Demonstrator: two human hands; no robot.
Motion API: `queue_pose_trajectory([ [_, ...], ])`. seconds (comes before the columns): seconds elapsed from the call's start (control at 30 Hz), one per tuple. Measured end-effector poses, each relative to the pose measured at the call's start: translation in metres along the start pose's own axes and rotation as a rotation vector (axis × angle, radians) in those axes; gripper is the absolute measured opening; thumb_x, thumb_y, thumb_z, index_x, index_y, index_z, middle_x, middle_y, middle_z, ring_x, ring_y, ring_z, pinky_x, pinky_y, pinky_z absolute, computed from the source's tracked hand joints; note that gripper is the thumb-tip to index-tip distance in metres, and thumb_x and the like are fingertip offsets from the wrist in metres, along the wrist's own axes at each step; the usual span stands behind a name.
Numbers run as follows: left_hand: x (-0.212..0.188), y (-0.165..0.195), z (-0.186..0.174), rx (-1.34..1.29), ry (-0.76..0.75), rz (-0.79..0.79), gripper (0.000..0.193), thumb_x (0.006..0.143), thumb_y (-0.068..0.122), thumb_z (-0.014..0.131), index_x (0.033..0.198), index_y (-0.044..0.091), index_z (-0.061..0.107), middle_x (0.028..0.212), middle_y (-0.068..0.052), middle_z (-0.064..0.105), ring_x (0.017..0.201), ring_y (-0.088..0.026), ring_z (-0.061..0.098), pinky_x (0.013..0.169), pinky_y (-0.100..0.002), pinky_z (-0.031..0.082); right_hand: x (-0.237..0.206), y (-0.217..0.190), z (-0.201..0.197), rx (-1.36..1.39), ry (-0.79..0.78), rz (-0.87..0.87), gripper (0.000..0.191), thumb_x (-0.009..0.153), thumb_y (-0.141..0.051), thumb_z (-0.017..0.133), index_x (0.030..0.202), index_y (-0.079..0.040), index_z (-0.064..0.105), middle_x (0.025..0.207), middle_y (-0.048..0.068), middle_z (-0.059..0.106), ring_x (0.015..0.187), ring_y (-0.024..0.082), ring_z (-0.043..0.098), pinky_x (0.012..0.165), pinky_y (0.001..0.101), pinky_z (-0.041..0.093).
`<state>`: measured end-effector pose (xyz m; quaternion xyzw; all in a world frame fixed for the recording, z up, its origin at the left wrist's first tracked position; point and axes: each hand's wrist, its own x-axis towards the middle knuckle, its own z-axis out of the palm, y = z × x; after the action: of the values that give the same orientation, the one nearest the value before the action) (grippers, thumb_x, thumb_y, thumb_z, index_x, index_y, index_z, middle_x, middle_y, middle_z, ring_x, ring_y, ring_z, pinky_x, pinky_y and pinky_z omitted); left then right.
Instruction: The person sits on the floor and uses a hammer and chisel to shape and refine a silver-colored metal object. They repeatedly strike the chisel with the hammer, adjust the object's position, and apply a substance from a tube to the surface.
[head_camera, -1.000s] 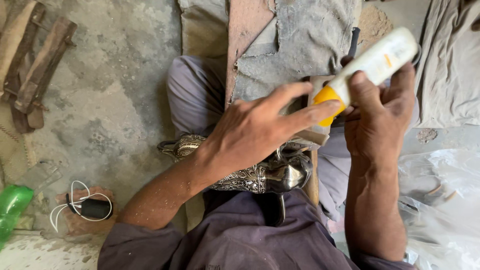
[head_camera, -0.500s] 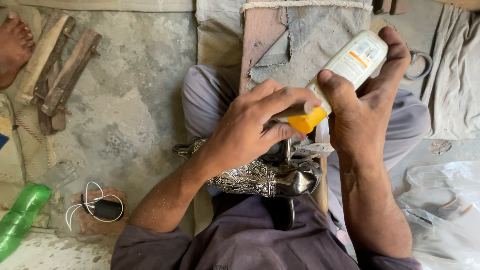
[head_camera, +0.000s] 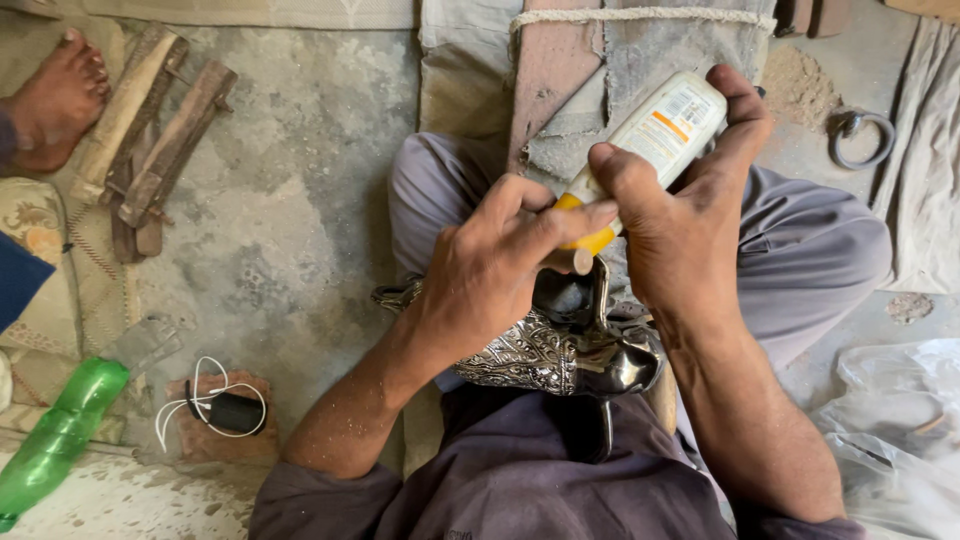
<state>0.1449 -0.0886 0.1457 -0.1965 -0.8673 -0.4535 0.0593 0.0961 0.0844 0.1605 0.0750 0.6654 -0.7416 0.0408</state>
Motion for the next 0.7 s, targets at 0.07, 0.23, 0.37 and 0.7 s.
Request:
queue_pose_trajectory([
  [0.07, -0.005, 0.005, -0.009, 0.008, -0.01, -0.025, 0.05, 0.097, -0.007, 0.069, 0.136, 0.024, 0.065, 0.11, -0.004, 0.059, 0.094, -0.019, 0.067, 0.075, -0.031, 0.063, -0.003, -0.005, 0.006, -0.103, -0.02, -0.057, 0.084, 0.089, -0.01, 0.078, 0.15, -0.004, 0.021, 0.13, 0.013, 0.047, 0.112, 0.017, 0.059, 0.095, 0.0289, 0.058],
  [0.23, -0.021, 0.005, -0.038, -0.216, -0.108, -0.076, 0.056, 0.09, -0.009, 0.069, 0.137, 0.022, 0.063, 0.102, -0.002, 0.065, 0.087, -0.018, 0.069, 0.072, -0.033, 0.061, -0.006, -0.011, 0.014, -0.199, -0.183, -0.226, 0.081, 0.096, -0.01, 0.082, 0.148, -0.003, 0.02, 0.135, 0.014, 0.04, 0.109, 0.015, 0.054, 0.095, 0.0289, 0.056],
  [0.37, -0.026, 0.0, -0.046, -0.129, -0.015, -0.02, 0.052, 0.095, -0.008, 0.069, 0.136, 0.023, 0.061, 0.106, -0.001, 0.067, 0.092, -0.017, 0.072, 0.077, -0.029, 0.062, -0.007, -0.015, 0.028, -0.262, -0.256, -0.269, 0.078, 0.1, -0.006, 0.079, 0.15, -0.004, 0.019, 0.132, 0.013, 0.042, 0.11, 0.016, 0.054, 0.094, 0.0285, 0.054],
  [0.7, -0.111, -0.043, -0.071, 0.292, 0.353, -0.194, 0.043, 0.086, -0.011, 0.07, 0.118, 0.016, 0.07, 0.099, -0.007, 0.06, 0.084, -0.021, 0.06, 0.065, -0.034, 0.048, -0.019, -0.025, 0.008, -0.437, -0.348, -0.011, 0.093, 0.102, -0.01, 0.066, 0.159, -0.018, -0.007, 0.135, 0.024, 0.064, 0.067, 0.022, 0.073, 0.059, 0.0346, 0.061],
])
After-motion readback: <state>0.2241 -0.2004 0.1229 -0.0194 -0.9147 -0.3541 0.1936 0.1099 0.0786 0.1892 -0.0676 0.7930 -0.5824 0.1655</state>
